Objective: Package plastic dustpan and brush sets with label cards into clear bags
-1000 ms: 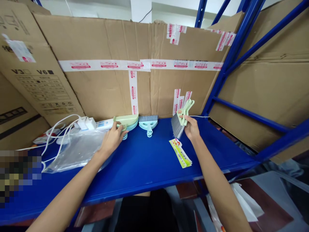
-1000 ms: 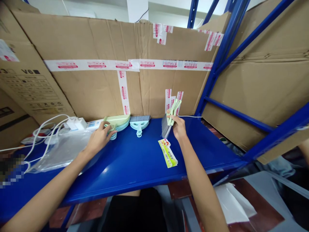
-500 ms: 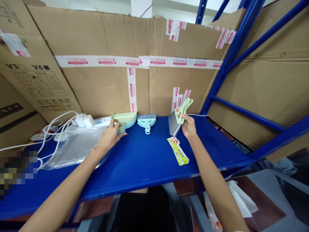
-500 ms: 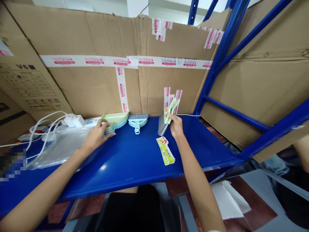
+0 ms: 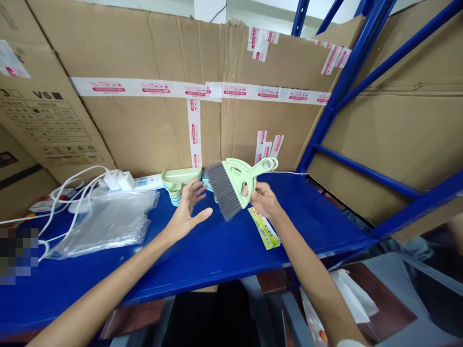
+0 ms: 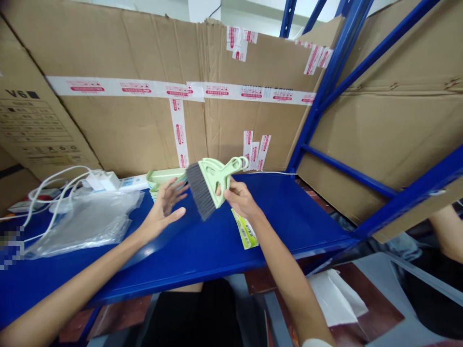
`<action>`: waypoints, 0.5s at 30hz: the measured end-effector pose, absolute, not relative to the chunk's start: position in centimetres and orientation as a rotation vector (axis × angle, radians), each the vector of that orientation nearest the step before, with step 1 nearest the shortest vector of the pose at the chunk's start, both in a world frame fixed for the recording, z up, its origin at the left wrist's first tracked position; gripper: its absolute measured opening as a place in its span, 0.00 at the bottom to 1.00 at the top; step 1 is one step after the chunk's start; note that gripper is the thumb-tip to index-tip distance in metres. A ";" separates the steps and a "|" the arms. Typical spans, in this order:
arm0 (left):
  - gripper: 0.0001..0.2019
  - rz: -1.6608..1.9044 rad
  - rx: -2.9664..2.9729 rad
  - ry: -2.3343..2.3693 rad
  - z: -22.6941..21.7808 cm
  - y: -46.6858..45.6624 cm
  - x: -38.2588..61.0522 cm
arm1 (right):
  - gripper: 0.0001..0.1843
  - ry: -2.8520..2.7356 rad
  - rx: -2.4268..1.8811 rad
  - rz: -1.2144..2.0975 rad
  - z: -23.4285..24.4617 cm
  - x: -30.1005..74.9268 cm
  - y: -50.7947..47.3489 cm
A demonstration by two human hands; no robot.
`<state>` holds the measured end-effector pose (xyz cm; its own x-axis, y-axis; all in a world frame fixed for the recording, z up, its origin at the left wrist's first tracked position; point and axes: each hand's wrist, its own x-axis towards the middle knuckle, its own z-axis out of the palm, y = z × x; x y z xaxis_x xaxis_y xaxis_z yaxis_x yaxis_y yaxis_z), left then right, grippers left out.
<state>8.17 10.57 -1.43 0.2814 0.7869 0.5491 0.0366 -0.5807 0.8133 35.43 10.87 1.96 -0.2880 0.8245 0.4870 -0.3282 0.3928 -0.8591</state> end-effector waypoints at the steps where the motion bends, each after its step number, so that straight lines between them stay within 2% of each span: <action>1: 0.45 1.283 1.689 0.655 -1.6 10.5 8.5 | 0.23 -1.491 -0.444 1.253 1.8 34.9 10.6; 4: 0.38 1.137 1.363 0.587 -1.7 10.4 8.8 | 0.23 -1.577 -0.398 1.351 1.0 33.8 10.4; 7: 0.29 1.166 1.187 0.694 -1.5 10.6 8.4 | 0.21 -1.602 -0.435 1.365 0.4 33.1 10.8; 10: 0.29 1.285 1.095 0.780 -1.4 11.2 8.1 | 0.17 -1.571 -0.475 1.382 0.2 32.7 11.1; 15: 0.32 1.391 1.093 0.835 -1.7 12.2 7.6 | 0.25 -1.524 -0.511 1.561 0.2 32.6 11.2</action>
